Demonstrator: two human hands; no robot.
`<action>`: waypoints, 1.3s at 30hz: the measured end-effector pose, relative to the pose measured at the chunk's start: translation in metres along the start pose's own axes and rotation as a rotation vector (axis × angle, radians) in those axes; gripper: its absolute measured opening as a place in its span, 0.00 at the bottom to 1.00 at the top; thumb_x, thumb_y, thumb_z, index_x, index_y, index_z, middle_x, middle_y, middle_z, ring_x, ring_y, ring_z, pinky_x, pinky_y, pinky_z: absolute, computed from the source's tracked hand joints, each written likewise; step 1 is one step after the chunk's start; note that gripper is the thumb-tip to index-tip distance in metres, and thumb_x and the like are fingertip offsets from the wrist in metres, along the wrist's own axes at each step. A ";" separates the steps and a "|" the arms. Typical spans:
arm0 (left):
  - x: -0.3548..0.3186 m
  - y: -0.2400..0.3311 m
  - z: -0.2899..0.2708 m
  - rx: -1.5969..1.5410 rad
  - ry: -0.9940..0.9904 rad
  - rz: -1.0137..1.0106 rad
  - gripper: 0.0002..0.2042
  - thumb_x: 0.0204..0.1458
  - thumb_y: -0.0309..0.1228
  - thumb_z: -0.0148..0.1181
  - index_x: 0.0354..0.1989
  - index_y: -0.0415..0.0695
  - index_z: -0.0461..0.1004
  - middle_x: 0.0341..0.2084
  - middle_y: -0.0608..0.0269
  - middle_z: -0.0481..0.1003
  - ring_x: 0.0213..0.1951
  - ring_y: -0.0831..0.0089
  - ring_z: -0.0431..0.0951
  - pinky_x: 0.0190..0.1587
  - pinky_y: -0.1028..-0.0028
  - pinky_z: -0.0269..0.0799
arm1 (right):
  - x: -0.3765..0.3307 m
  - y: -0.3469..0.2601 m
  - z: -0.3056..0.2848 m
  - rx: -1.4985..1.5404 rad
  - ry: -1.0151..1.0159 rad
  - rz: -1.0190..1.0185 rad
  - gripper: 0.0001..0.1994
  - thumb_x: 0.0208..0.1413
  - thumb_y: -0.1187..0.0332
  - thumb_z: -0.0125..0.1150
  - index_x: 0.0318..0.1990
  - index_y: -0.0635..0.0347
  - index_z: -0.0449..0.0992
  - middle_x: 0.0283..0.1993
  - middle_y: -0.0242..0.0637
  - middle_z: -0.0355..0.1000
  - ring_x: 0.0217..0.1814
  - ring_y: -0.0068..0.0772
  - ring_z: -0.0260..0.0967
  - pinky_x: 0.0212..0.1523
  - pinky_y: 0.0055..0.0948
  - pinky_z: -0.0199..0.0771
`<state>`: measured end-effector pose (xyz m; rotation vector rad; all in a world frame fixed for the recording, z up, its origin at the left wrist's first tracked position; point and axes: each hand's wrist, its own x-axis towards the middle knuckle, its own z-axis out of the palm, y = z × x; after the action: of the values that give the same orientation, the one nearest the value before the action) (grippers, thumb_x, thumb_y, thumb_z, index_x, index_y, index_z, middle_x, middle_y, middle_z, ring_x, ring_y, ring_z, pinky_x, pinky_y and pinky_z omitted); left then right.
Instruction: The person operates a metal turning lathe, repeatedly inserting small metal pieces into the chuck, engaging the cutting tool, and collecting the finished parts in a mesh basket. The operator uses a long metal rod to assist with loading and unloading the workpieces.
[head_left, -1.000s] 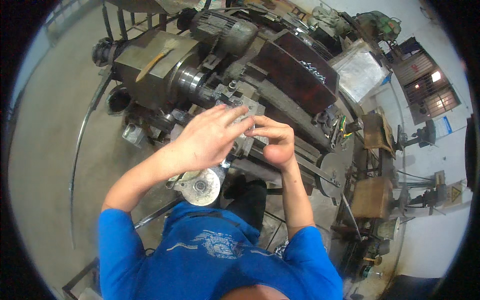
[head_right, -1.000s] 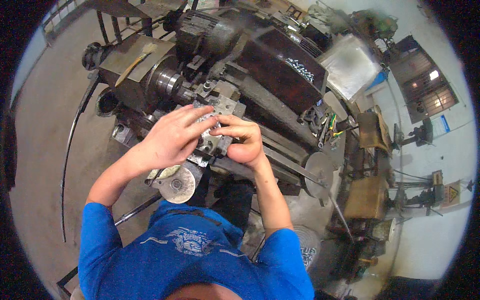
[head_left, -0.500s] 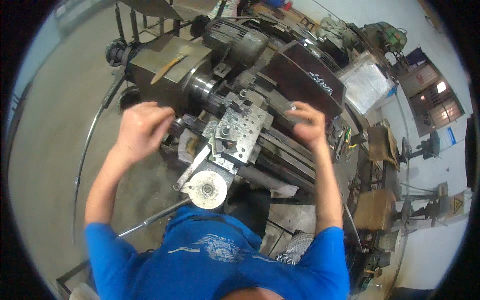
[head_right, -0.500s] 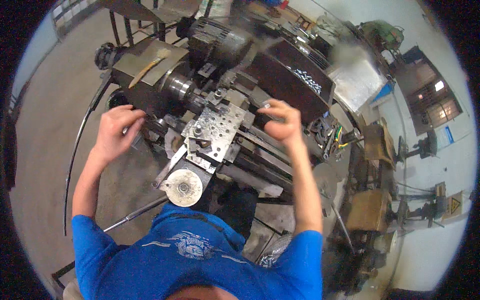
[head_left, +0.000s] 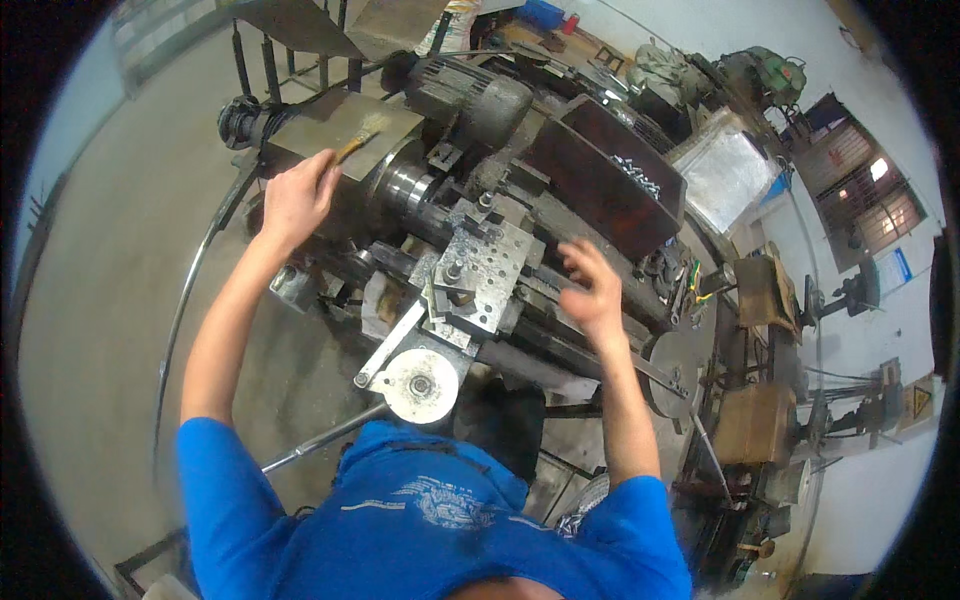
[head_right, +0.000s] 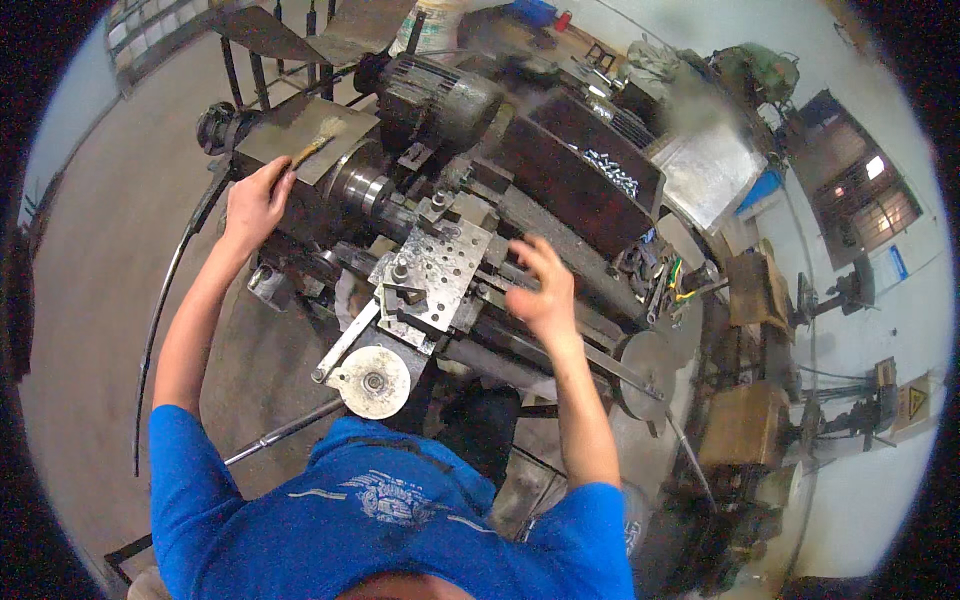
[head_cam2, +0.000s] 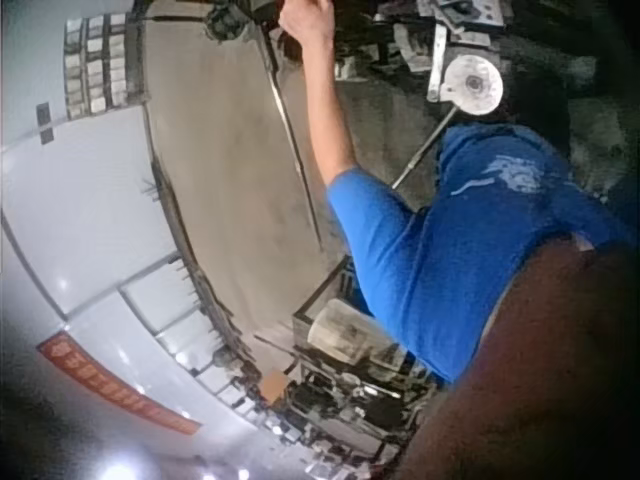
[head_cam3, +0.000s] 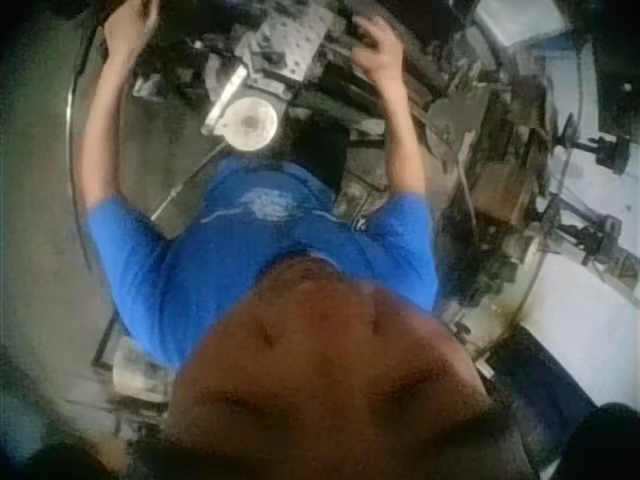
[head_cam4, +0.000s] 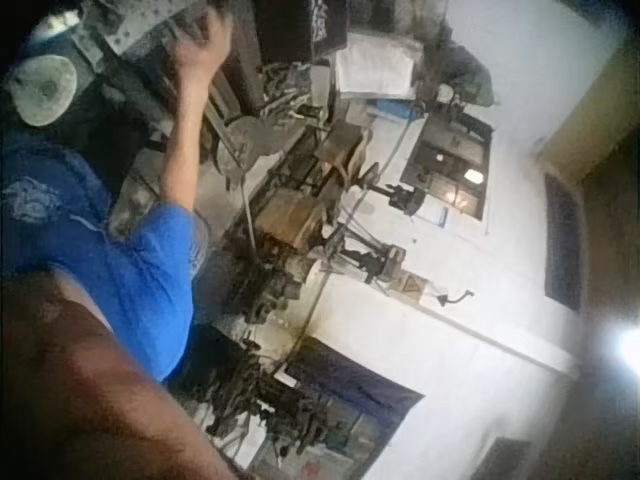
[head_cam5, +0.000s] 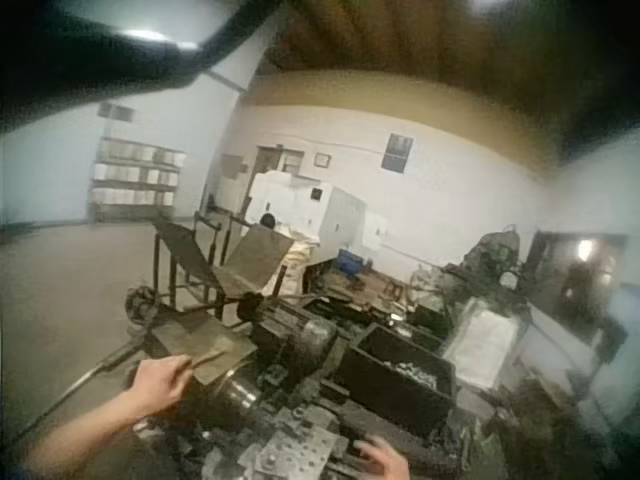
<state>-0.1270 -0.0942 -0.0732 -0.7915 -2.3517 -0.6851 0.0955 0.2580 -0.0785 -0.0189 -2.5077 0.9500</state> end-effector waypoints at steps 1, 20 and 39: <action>-0.005 0.002 0.001 -0.044 0.035 0.008 0.12 0.53 0.36 0.53 0.43 0.44 0.72 0.26 0.51 0.74 0.30 0.54 0.76 0.31 0.61 0.71 | -0.018 -0.004 0.000 0.041 -0.017 0.044 0.29 0.30 0.72 0.58 0.50 0.58 0.71 0.55 0.44 0.66 0.44 0.34 0.70 0.44 0.28 0.69; -0.023 0.090 0.032 0.037 -0.217 0.359 0.06 0.42 0.25 0.55 0.30 0.39 0.71 0.20 0.53 0.69 0.22 0.57 0.74 0.25 0.62 0.71 | -0.124 0.004 -0.031 0.171 -0.035 0.372 0.22 0.30 0.69 0.55 0.40 0.65 0.76 0.39 0.43 0.74 0.42 0.32 0.71 0.45 0.26 0.68; -0.048 0.071 0.051 -0.102 -0.262 0.205 0.05 0.49 0.28 0.54 0.31 0.42 0.73 0.19 0.51 0.69 0.24 0.52 0.73 0.27 0.58 0.68 | -0.160 0.005 -0.032 0.152 0.029 0.451 0.21 0.31 0.73 0.53 0.39 0.65 0.77 0.36 0.40 0.75 0.39 0.28 0.71 0.43 0.23 0.68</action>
<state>-0.0647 -0.0317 -0.1202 -1.2137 -2.4318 -0.6502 0.2520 0.2548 -0.1263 -0.5656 -2.4419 1.3004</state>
